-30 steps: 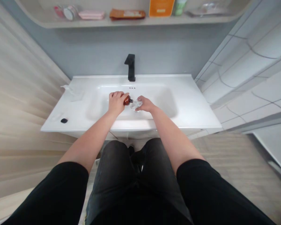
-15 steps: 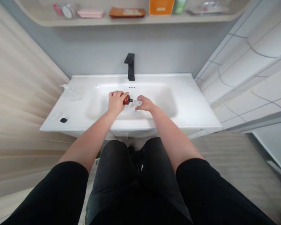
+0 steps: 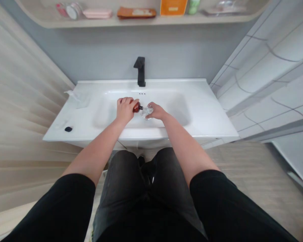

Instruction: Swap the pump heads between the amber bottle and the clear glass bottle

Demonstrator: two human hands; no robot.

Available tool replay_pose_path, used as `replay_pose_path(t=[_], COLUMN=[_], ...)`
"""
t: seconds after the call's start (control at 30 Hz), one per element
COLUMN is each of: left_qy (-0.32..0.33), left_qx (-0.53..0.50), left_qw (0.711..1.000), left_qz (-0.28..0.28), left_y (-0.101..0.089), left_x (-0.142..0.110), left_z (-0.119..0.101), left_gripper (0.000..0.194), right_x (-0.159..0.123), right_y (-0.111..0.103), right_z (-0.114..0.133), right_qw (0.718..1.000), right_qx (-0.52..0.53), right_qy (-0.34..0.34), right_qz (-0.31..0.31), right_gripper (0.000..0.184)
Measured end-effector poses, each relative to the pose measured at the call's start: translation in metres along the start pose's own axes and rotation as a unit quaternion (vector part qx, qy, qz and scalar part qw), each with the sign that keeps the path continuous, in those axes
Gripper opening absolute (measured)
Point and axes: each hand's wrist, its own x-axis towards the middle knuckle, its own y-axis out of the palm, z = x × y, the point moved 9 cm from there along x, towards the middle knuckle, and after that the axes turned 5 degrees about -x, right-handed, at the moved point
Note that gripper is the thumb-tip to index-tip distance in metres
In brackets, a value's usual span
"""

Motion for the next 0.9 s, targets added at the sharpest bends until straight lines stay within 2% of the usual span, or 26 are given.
replay_pose_path(t=[0.4, 0.6, 0.77, 0.9], left_qy=[-0.037, -0.137, -0.255, -0.280], left_qx=[0.001, -0.074, -0.162, -0.190], left_qw=[0.999, 0.988, 0.953, 0.940], left_qz=[0.022, 0.011, -0.026, -0.048], left_y=[0.003, 0.010, 0.008, 0.002], left_x=[0.000, 0.000, -0.007, -0.011], left_z=[0.005, 0.032, 0.063, 0.069], left_gripper=[0.067, 0.081, 0.081, 0.079], right_x=[-0.001, -0.002, -0.008, -0.019], right_y=[-0.003, -0.003, -0.008, -0.018], right_z=[0.003, 0.003, 0.007, 0.016], right_qw=[0.999, 0.990, 0.976, 0.970], right_qx=[0.033, 0.140, 0.215, 0.237], right_qy=[0.004, 0.008, 0.013, 0.026], right_qz=[-0.006, -0.017, -0.029, -0.053], right_gripper=[0.076, 0.077, 0.082, 0.087])
